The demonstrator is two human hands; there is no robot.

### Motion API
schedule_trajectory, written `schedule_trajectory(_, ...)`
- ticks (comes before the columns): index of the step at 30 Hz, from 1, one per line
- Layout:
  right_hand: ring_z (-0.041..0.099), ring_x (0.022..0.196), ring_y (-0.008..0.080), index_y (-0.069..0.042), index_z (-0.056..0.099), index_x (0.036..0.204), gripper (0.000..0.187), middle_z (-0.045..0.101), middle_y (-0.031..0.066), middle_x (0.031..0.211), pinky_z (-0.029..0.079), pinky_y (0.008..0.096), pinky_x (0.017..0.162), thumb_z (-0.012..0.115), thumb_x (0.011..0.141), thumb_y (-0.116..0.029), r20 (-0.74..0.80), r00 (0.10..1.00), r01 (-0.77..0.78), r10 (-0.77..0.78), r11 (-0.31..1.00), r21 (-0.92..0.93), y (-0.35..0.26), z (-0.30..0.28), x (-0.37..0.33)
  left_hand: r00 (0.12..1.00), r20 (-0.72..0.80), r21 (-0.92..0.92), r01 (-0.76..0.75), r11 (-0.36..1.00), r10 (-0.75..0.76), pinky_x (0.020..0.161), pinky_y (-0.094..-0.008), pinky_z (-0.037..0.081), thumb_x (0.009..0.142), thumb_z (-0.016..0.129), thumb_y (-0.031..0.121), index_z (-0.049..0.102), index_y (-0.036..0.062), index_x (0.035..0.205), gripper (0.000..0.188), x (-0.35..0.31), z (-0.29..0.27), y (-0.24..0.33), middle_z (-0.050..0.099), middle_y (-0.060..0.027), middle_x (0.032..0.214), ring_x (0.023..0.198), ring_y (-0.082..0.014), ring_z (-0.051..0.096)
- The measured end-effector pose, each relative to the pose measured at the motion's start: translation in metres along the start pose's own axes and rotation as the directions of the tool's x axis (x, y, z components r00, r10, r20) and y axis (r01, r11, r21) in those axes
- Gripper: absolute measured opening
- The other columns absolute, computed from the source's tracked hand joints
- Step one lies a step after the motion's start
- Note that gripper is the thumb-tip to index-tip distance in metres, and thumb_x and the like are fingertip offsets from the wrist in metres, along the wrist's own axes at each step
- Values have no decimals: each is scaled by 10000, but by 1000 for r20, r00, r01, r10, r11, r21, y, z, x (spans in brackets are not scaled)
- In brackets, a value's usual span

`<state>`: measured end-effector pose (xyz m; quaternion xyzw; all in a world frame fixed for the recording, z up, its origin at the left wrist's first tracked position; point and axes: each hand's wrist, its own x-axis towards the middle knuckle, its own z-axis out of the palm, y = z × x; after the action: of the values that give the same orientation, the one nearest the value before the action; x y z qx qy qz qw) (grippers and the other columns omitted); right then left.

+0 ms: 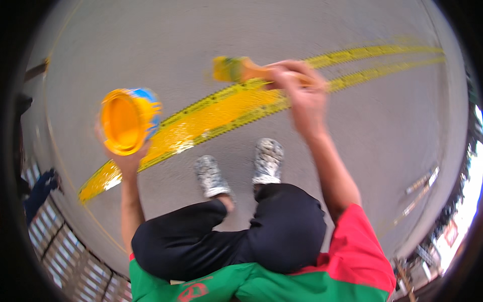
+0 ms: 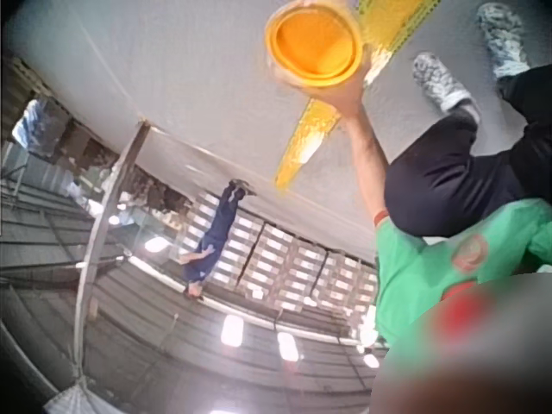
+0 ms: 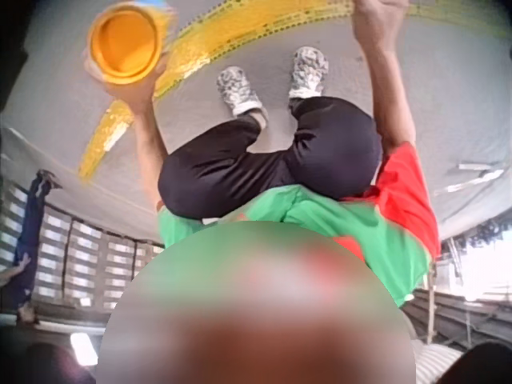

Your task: The person paints yellow lines on a concrete floor using a paintbrush and a can of yellow paint. They repeatedly dip the brush into the paint and apply it along pre-marked tape lines, creating continuous yellow markings.

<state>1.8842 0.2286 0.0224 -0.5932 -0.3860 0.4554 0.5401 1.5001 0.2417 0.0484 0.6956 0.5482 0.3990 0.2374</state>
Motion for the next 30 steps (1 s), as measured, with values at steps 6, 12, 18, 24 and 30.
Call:
schedule_trajectory(6,678,727,161,17,624,1022,117,716,167,1003,569,269,673,671,949,-63,236,931,221,-279,944,246,-73,12,0,990,77,-248,-96,964,118,1139,-465,380,551,1010,292,309,30,1501,1209,-2,75,-8,484,-170,1430,1346,-318,483)
schedule_trajectory(12,656,727,127,23,625,1000,72,710,144,1001,546,239,665,656,963,-31,415,898,224,-147,964,-143,-50,47,-28,964,55,-52,-258,965,260,1136,-484,358,586,977,378,473,24,1397,1019,-35,112,-3,493,-181,1418,1347,-363,468)
schedule_trajectory(18,648,716,110,17,618,992,85,713,131,990,543,222,654,652,980,-59,443,892,236,-95,932,-275,-23,57,-36,971,179,-95,-141,986,156,1170,-590,246,652,881,552,431,42,1428,1032,-73,129,-17,433,-179,1455,1409,-346,400)
schedule_trajectory(24,637,692,101,17,609,987,85,713,118,962,547,223,634,656,976,-53,484,875,204,-33,930,-305,-10,69,-38,973,195,-147,-96,984,124,1186,-608,214,635,896,532,320,58,1489,1133,-81,140,-26,390,-179,1488,1442,-337,363)
schedule_trajectory(30,628,704,104,15,614,995,98,700,112,978,546,232,631,634,990,-80,434,901,126,1,956,-263,-7,63,-32,977,186,-147,-83,986,110,1194,-602,195,628,902,516,318,57,1490,1138,-82,142,-30,386,-179,1488,1447,-337,354)
